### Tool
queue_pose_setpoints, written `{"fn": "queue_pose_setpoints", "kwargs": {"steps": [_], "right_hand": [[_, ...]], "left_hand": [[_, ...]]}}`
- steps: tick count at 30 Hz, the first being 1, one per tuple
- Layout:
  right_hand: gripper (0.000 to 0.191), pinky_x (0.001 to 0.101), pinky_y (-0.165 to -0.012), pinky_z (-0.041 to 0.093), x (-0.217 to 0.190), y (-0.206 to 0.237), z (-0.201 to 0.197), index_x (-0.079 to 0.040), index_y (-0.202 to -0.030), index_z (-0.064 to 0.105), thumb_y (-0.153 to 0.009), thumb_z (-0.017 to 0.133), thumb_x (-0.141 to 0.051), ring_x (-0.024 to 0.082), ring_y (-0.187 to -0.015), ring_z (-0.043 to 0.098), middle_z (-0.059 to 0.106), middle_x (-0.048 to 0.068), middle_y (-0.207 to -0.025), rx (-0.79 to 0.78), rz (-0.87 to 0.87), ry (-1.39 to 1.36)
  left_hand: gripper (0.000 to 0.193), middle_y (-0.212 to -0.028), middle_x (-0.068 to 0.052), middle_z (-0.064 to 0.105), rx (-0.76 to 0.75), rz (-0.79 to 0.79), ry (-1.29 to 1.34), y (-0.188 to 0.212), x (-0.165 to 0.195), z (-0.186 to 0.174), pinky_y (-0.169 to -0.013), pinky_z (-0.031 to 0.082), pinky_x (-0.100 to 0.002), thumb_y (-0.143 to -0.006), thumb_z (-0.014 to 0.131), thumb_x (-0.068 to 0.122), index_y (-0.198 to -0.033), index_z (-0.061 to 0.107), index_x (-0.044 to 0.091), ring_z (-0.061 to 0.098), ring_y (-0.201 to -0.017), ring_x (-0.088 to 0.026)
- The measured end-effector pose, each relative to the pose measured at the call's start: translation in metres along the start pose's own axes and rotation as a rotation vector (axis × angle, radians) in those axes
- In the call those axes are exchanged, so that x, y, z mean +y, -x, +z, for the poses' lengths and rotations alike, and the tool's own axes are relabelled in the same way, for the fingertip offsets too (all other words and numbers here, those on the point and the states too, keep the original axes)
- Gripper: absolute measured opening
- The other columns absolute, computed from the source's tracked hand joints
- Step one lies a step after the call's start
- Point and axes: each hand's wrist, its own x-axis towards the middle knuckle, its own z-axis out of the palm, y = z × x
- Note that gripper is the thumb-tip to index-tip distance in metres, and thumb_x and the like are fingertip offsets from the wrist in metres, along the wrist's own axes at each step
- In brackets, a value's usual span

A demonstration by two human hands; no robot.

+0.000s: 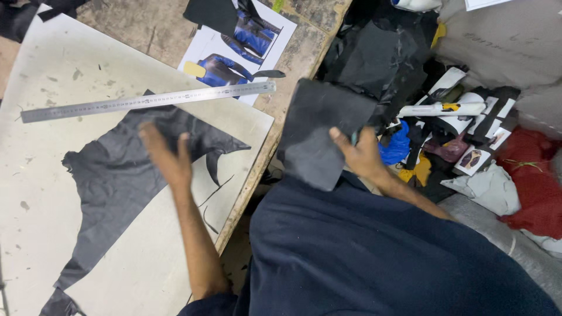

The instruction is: The person cuts a piece of dark fabric with a utility knife, then lays out a larger piece of fabric and traces a pattern onto it using a template and chalk. The person handles fabric scraps, a ruler, and a pattern template during the process.

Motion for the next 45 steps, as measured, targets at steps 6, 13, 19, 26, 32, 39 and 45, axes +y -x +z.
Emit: {"fn": "queue_pose_setpoints", "kwargs": {"steps": [6, 13, 19, 26, 32, 39, 45], "right_hand": [[0.034, 0.0332, -0.078, 0.053, 0.135, -0.116, -0.081, 0.009, -0.114, 0.068, -0.108, 0.077, -0.024, 0.016, -0.086, 0.062, 0.071, 0.008, -0.1, 0.158, 0.162, 0.007], [0.026, 0.0476, -0.087, 0.055, 0.199, -0.11, -0.1, -0.002, -0.102, 0.077, -0.084, 0.079, -0.02, 0.041, -0.098, 0.072, 0.075, 0.022, -0.098, 0.402, 0.643, 0.727], [0.017, 0.0379, -0.089, 0.055, 0.173, -0.041, -0.009, -0.001, -0.11, 0.073, -0.093, 0.073, -0.006, 0.025, -0.097, 0.072, 0.076, 0.014, -0.102, 0.42, 0.203, 0.351], [0.029, 0.0484, -0.082, 0.053, 0.061, -0.059, 0.113, -0.003, -0.129, 0.065, -0.1, 0.068, -0.006, 0.041, -0.096, 0.067, 0.065, 0.019, -0.107, -0.01, -0.305, 0.444], [0.045, 0.0533, -0.093, 0.048, 0.006, -0.138, 0.21, 0.0, -0.14, 0.057, -0.099, 0.073, -0.009, 0.045, -0.112, 0.06, 0.061, 0.025, -0.125, -0.251, -0.484, 0.599], [0.077, 0.0511, -0.131, 0.022, -0.029, -0.08, 0.32, 0.003, -0.161, 0.033, -0.101, 0.07, -0.029, 0.04, -0.159, 0.027, 0.031, 0.028, -0.169, -0.774, -0.694, 0.541], [0.092, 0.0555, -0.125, 0.012, -0.048, -0.073, 0.409, -0.003, -0.162, 0.024, -0.095, 0.06, -0.055, 0.038, -0.156, 0.014, 0.019, 0.021, -0.169, -0.945, -0.813, 0.792]], "left_hand": [[0.096, -0.174, -0.026, 0.006, 0.157, -0.713, -0.584, 0.039, -0.15, -0.082, -0.13, 0.007, -0.062, -0.106, 0.022, 0.08, -0.171, 0.014, 0.009, 0.009, -0.163, -0.041], [0.095, -0.167, -0.032, 0.013, 0.321, -0.916, -0.694, 0.12, -0.193, -0.161, -0.118, 0.015, -0.069, -0.107, 0.015, 0.082, -0.168, 0.023, 0.009, 0.016, -0.155, -0.046], [0.079, -0.122, -0.018, 0.05, 0.556, -0.759, -0.765, 0.167, -0.204, -0.197, -0.092, 0.041, -0.054, -0.102, 0.049, 0.081, -0.122, 0.057, 0.005, 0.049, -0.115, -0.034], [0.033, -0.101, -0.015, 0.059, 0.74, -0.699, -0.385, 0.175, -0.231, -0.213, -0.083, 0.045, -0.051, -0.087, 0.091, 0.024, -0.104, 0.069, 0.007, 0.057, -0.095, -0.036], [0.025, -0.09, -0.014, 0.071, 0.719, -0.572, -0.393, 0.184, -0.249, -0.219, -0.079, 0.044, -0.048, -0.093, 0.088, 0.023, -0.095, 0.07, 0.006, 0.063, -0.083, -0.033], [0.021, -0.085, -0.015, 0.069, 0.714, -0.544, -0.371, 0.192, -0.252, -0.226, -0.075, 0.042, -0.047, -0.092, 0.084, 0.021, -0.091, 0.07, 0.005, 0.061, -0.081, -0.036], [0.021, -0.081, -0.015, 0.068, 0.668, -0.544, -0.317, 0.197, -0.25, -0.234, -0.075, 0.042, -0.047, -0.096, 0.082, 0.019, -0.09, 0.068, 0.004, 0.061, -0.078, -0.035]]}}
